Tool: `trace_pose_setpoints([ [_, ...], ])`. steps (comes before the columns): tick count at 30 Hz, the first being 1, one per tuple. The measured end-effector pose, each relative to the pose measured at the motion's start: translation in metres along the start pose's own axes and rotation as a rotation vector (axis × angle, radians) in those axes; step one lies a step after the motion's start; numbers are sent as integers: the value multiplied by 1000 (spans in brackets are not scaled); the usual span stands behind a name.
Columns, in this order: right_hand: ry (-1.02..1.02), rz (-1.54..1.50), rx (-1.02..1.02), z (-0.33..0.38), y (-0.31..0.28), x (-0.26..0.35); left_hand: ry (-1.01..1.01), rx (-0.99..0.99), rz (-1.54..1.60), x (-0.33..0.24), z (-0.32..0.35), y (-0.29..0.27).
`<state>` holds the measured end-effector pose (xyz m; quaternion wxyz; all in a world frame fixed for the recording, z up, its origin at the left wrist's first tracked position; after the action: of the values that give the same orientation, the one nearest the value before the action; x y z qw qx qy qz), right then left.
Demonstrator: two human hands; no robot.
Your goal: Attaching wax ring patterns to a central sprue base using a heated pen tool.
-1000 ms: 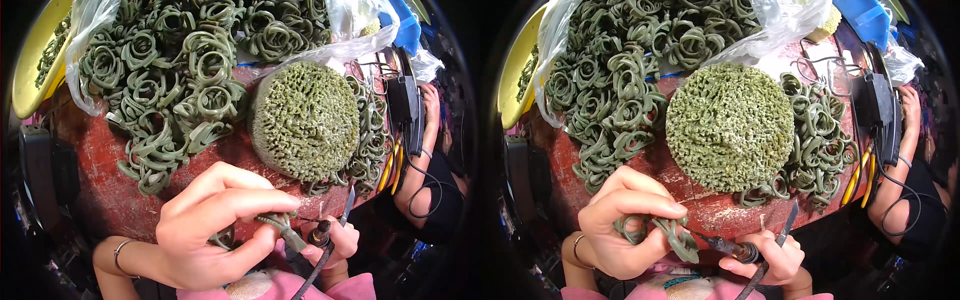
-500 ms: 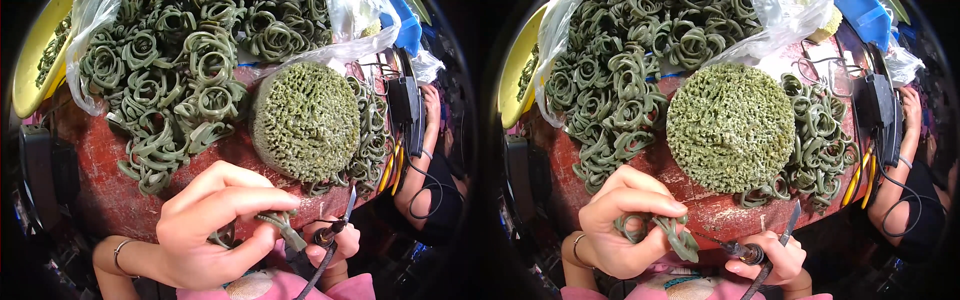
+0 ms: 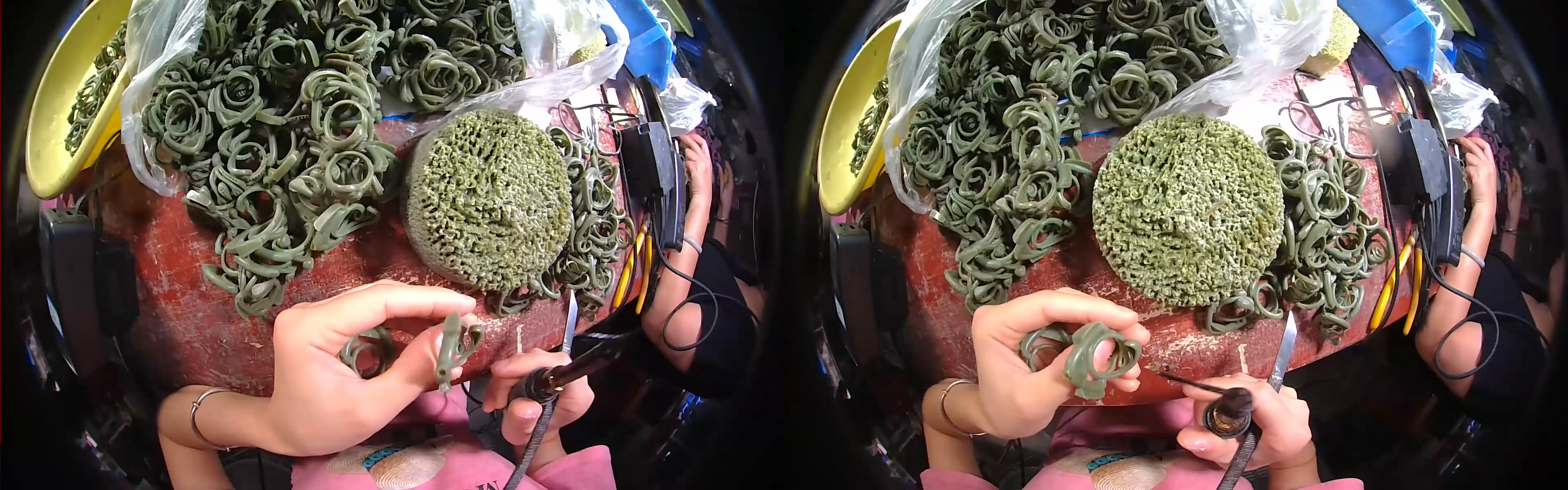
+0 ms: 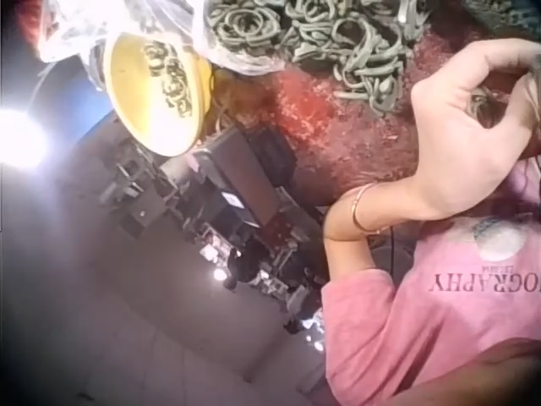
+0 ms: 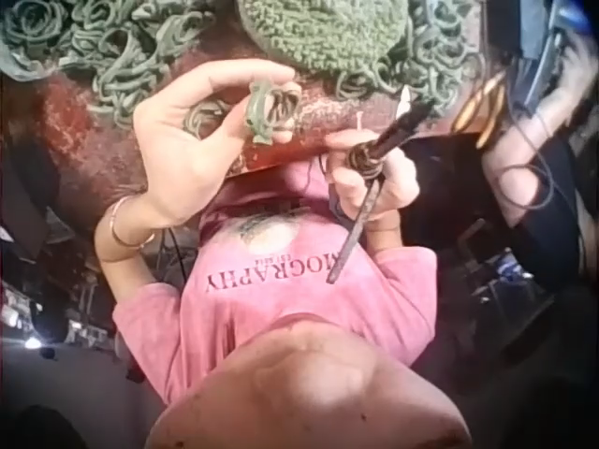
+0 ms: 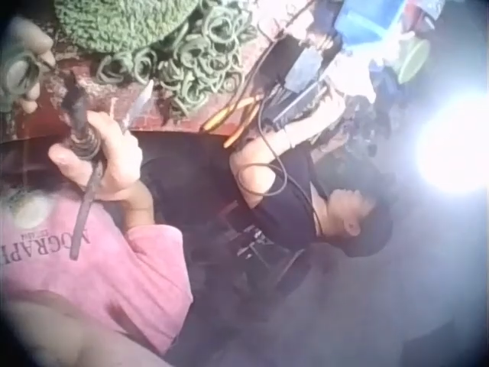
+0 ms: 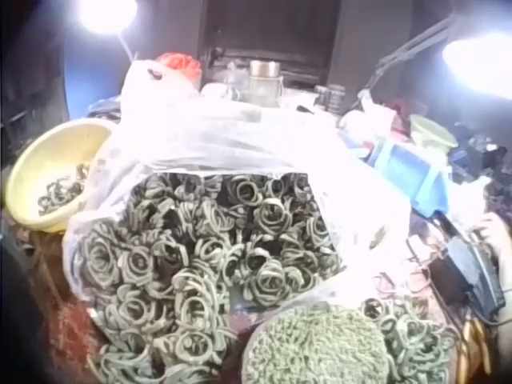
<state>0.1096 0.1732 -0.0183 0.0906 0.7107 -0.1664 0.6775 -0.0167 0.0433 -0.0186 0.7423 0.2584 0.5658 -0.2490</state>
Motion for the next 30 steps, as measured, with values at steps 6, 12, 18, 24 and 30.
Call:
trace_pose_setpoints([
  [6,75,-156,6,-22,22,20,-125,-19,27,3,2,-1],
  [12,-1,49,231,-27,39,27,102,-23,-326,-13,1,-4],
  [18,95,-370,-206,-18,32,20,229,-4,-385,-21,0,-1],
  [24,179,-133,-175,-13,19,19,205,-19,-263,-14,1,0],
  [30,281,-75,-311,-11,18,20,266,24,-318,-18,-2,1],
])
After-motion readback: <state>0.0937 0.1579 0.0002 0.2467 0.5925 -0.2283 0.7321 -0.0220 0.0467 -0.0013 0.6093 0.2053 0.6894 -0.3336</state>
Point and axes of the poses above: each hand's wrist, its own z-axis away from the middle knuckle, its own y-axis out of the palm, x = y × z, the point moved 5 cm from there along -z, towards the middle knuckle, and after that the axes turned 9 degrees about -z, right-handed, at the moved point
